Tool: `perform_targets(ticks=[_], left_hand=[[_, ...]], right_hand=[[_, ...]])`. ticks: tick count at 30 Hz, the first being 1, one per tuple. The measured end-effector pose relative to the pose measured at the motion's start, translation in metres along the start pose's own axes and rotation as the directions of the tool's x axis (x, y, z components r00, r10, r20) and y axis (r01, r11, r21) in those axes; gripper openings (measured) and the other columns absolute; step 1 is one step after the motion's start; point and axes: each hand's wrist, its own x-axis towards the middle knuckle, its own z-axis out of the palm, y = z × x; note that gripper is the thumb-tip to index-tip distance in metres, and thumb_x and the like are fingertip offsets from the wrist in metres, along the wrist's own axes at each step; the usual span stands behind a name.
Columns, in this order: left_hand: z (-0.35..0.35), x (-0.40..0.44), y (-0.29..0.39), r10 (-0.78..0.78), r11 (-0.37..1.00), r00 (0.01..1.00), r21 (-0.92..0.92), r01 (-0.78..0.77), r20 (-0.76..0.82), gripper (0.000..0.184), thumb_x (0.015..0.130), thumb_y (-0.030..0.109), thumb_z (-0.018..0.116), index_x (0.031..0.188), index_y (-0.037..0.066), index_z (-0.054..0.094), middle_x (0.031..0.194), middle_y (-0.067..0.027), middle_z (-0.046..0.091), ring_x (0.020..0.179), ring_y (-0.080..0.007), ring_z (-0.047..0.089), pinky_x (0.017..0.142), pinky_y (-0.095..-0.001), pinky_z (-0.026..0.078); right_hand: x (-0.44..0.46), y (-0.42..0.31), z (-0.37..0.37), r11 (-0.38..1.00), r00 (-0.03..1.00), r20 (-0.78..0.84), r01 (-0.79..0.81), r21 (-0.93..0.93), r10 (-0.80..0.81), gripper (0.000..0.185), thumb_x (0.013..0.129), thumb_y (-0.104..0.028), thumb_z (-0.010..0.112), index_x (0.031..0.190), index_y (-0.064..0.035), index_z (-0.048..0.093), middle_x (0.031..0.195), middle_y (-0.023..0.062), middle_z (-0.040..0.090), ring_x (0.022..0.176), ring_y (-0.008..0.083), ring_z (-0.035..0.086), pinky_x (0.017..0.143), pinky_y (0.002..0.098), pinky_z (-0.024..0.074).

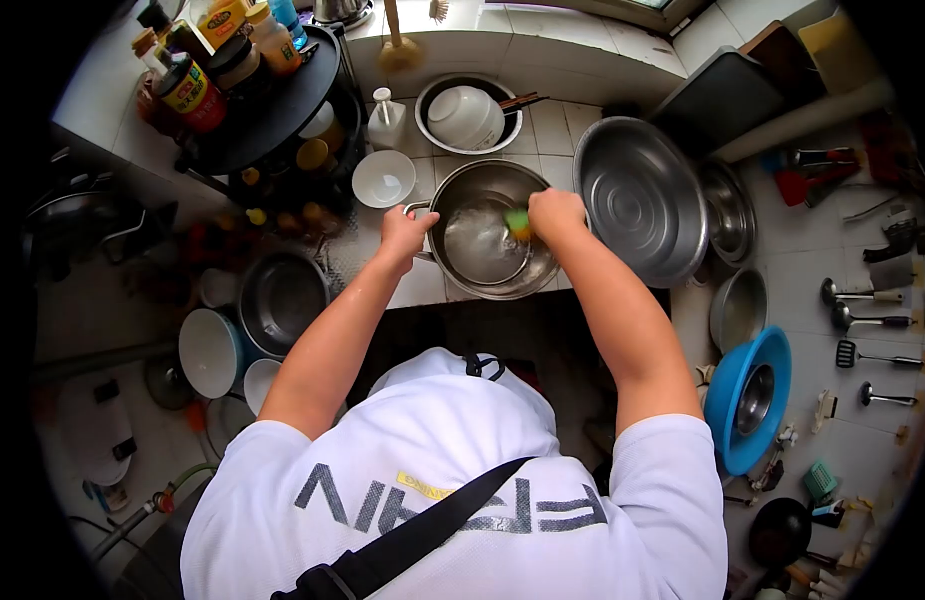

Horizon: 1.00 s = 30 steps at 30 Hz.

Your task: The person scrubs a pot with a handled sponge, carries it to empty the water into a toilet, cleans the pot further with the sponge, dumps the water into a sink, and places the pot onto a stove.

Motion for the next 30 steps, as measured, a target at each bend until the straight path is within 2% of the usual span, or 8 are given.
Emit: perform_targets(ticks=[4,5,6,14,18,22,27,30], left_hand=[[0.002,0.007,-0.008,-0.011,0.999,0.999,-0.035,0.012,0.047,0.045,0.072,0.017,0.078,0.102,-0.008,0.057,0.106,-0.0214,0.063,0.102,-0.0257,0.061,0.082,-0.035,0.047],[0.003,0.006,-0.012,-0.009,0.999,0.999,-0.035,0.011,0.052,0.045,0.072,0.018,0.078,0.103,-0.008,0.057,0.107,-0.0217,0.063,0.103,-0.0259,0.061,0.083,-0.035,0.047],[0.009,0.008,-0.018,0.113,0.99,0.993,-0.084,-0.114,-0.023,0.025,0.077,0.009,0.074,0.085,0.005,0.051,0.071,0.0023,0.047,0.049,-0.0064,0.039,0.04,-0.027,0.031],[0.005,-0.001,-0.016,0.044,0.993,0.998,-0.104,-0.05,-0.054,0.029,0.077,0.011,0.076,0.08,0.008,0.047,0.067,0.0046,0.042,0.047,-0.006,0.034,0.04,-0.0275,0.028],[0.003,-0.001,-0.014,0.016,0.992,1.0,-0.124,-0.015,0.002,0.03,0.079,0.011,0.075,0.078,0.01,0.045,0.065,0.0052,0.041,0.046,-0.006,0.034,0.038,-0.0268,0.027],[-0.002,-0.012,0.003,-0.041,0.979,0.995,-0.196,0.059,0.093,0.028,0.081,0.01,0.073,0.078,0.011,0.045,0.062,0.006,0.039,0.043,-0.0056,0.034,0.037,-0.0259,0.026],[-0.005,-0.019,0.011,-0.067,0.961,0.987,-0.255,0.103,0.145,0.025,0.084,0.011,0.07,0.078,0.011,0.046,0.06,0.0069,0.037,0.041,-0.005,0.033,0.035,-0.0249,0.024],[-0.01,-0.017,0.016,-0.1,0.945,0.985,-0.296,0.139,0.144,0.026,0.085,0.013,0.069,0.076,0.013,0.044,0.059,0.0074,0.036,0.041,-0.0045,0.032,0.035,-0.0245,0.023]], right_hand=[[0.005,-0.013,0.04,0.961,0.954,-0.298,0.044,0.274,0.042,0.023,0.086,-0.016,0.052,0.096,-0.0165,0.074,0.094,0.0161,0.068,0.089,0.0335,0.067,0.075,0.0425,0.0534],[0.006,-0.021,0.053,0.901,0.965,-0.249,0.036,0.433,0.082,0.023,0.086,-0.018,0.055,0.098,-0.0189,0.074,0.09,0.0164,0.069,0.089,0.036,0.066,0.075,0.042,0.0537],[0.011,-0.031,0.068,0.839,0.986,-0.162,0.065,0.54,0.028,0.025,0.086,-0.018,0.056,0.103,-0.0186,0.073,0.089,0.0155,0.07,0.085,0.0338,0.067,0.073,0.0406,0.0537],[-0.036,0.002,0.021,0.731,0.679,0.617,-0.172,0.66,-0.398,0.036,0.089,-0.018,0.054,0.124,-0.0133,0.063,0.075,0.0054,0.06,0.052,0.0138,0.049,0.047,0.0281,0.0423],[-0.03,-0.035,0.03,0.086,0.876,0.265,-0.252,0.964,-0.402,0.032,0.094,-0.014,0.049,0.124,-0.007,0.057,0.071,0.0043,0.05,0.049,0.0096,0.041,0.04,0.0249,0.0334],[-0.019,-0.064,0.043,-0.875,0.916,0.401,-0.216,0.434,-0.027,0.008,0.095,-0.011,0.042,0.1,-0.0071,0.046,0.076,0.0058,0.046,0.048,0.0083,0.037,0.038,0.0208,0.0273],[-0.025,-0.085,0.039,-0.839,0.944,0.322,-0.234,0.49,-0.075,0.019,0.095,-0.012,0.046,0.112,-0.005,0.052,0.074,0.0054,0.049,0.05,0.0093,0.041,0.039,0.0227,0.0321],[-0.06,-0.078,0.009,-0.016,0.962,0.196,-0.202,0.979,-0.189,0.033,0.095,-0.016,0.047,0.126,-0.0071,0.056,0.068,0.0008,0.049,0.05,0.0072,0.043,0.04,0.0215,0.0338]])
